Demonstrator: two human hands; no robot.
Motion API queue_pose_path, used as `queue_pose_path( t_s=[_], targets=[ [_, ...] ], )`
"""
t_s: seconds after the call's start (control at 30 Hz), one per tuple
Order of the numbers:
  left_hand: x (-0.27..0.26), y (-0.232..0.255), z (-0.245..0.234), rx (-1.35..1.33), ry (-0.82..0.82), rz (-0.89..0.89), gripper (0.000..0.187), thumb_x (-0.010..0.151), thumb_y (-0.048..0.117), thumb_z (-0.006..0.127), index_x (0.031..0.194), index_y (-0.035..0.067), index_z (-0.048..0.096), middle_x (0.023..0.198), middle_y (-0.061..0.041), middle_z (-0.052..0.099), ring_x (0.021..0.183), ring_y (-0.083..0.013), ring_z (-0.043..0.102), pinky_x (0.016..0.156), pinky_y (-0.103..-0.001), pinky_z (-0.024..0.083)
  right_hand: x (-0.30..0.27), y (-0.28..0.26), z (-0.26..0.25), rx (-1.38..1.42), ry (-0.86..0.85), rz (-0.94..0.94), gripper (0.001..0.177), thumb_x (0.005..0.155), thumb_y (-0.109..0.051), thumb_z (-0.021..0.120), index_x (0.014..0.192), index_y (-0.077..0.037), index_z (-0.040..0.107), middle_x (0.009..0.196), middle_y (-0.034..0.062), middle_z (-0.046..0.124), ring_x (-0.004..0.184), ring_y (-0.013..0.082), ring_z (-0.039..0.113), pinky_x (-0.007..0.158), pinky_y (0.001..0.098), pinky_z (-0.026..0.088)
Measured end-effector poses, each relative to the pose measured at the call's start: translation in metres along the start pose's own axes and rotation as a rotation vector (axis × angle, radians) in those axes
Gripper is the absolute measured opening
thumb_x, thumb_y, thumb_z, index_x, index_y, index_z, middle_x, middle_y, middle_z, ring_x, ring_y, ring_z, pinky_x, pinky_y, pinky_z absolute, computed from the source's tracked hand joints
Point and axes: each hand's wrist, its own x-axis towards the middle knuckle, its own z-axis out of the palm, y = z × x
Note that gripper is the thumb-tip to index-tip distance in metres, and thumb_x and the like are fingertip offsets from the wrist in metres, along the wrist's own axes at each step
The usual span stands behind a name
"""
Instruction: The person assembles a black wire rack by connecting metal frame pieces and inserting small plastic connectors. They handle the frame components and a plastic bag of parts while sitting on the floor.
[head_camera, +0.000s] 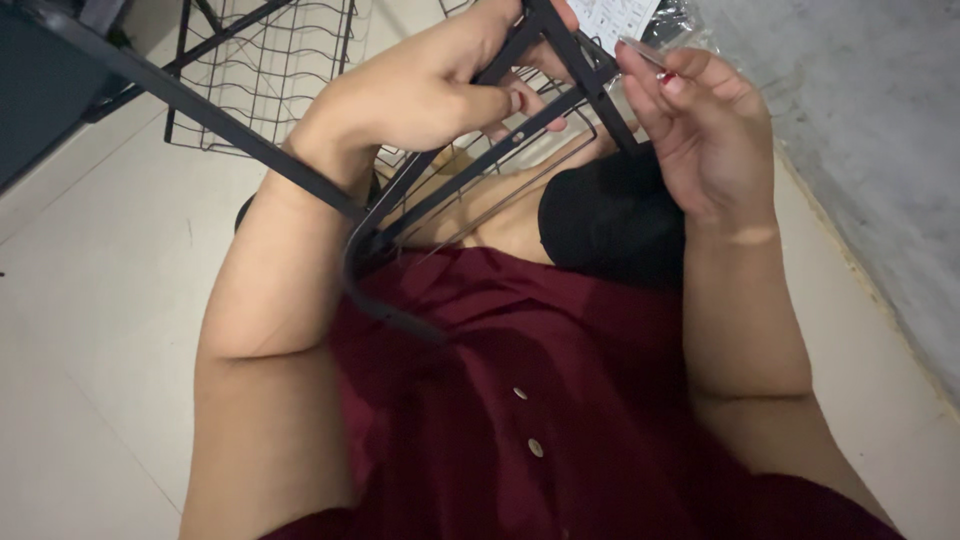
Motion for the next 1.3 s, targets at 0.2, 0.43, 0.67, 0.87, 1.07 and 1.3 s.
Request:
queue_pose_path(
  t_s=[0.2,0.43,0.67,0.87,1.07,1.3],
  targets=[
    [-0.002,-0.004,-0.002,0.006,-0.013,0.032,0.049,0.102,-0.010,0.052,0.148,-0.001,0.038,0.128,-0.011,0.068,0.106,-0.0096,0.066,0.084,-0.022,0.058,-0.006,0.000,0.018,-0.334,0.096,-0.168,0.011,0.108,0.004,0.062,0.117,0.009,0.064,0.113,0.0230,0.072,0.109,0.0290,0.075,0.097,0.0345,0.065],
    [-0.002,0.000,0.003,-0.088,0.026,-0.012,0.064,0.092,-0.013,0.046,0.153,0.001,0.032,0.144,-0.013,0.061,0.131,-0.0199,0.070,0.095,-0.028,0.064,-0.015,-0.013,0.047,-0.721,-0.004,-0.508,0.013,0.116,-0.004,0.064,0.120,0.009,0.062,0.111,0.0200,0.074,0.100,0.0202,0.077,0.088,0.0274,0.064],
    [-0.004,0.004,0.022,-0.190,0.106,0.022,0.070,0.094,-0.016,0.041,0.160,0.002,0.028,0.148,-0.020,0.061,0.136,-0.0274,0.072,0.103,-0.034,0.064,-0.024,-0.004,0.073,-1.073,0.070,-0.747,0.010,0.118,-0.001,0.066,0.121,0.008,0.064,0.117,0.0183,0.075,0.108,0.0209,0.076,0.091,0.0259,0.061],
    [-0.011,-0.005,0.046,-0.326,0.136,0.113,0.064,0.099,-0.016,0.034,0.158,0.004,0.019,0.140,-0.023,0.067,0.126,-0.0266,0.071,0.102,-0.032,0.061,-0.036,-0.012,0.084,-1.293,0.101,-0.790,0.010,0.112,0.000,0.068,0.121,0.004,0.071,0.115,0.0148,0.076,0.099,0.0185,0.075,0.088,0.0279,0.058],
    [-0.013,-0.007,0.055,-0.297,0.192,0.128,0.067,0.094,-0.019,0.037,0.155,0.005,0.022,0.137,-0.025,0.068,0.119,-0.0263,0.071,0.104,-0.035,0.060,-0.039,-0.020,0.082,-1.506,0.017,-0.845,0.015,0.107,0.005,0.068,0.122,0.003,0.070,0.118,0.0184,0.075,0.104,0.0255,0.076,0.090,0.0304,0.058],
    [-0.007,-0.005,0.050,-0.170,0.231,0.037,0.074,0.089,-0.017,0.033,0.159,0.005,0.024,0.142,-0.020,0.069,0.126,-0.0262,0.074,0.099,-0.035,0.063,-0.030,-0.025,0.081,-1.379,-0.028,-0.715,0.014,0.108,0.003,0.066,0.122,0.003,0.071,0.108,0.0177,0.075,0.094,0.0247,0.076,0.080,0.0320,0.057]
  ],
)
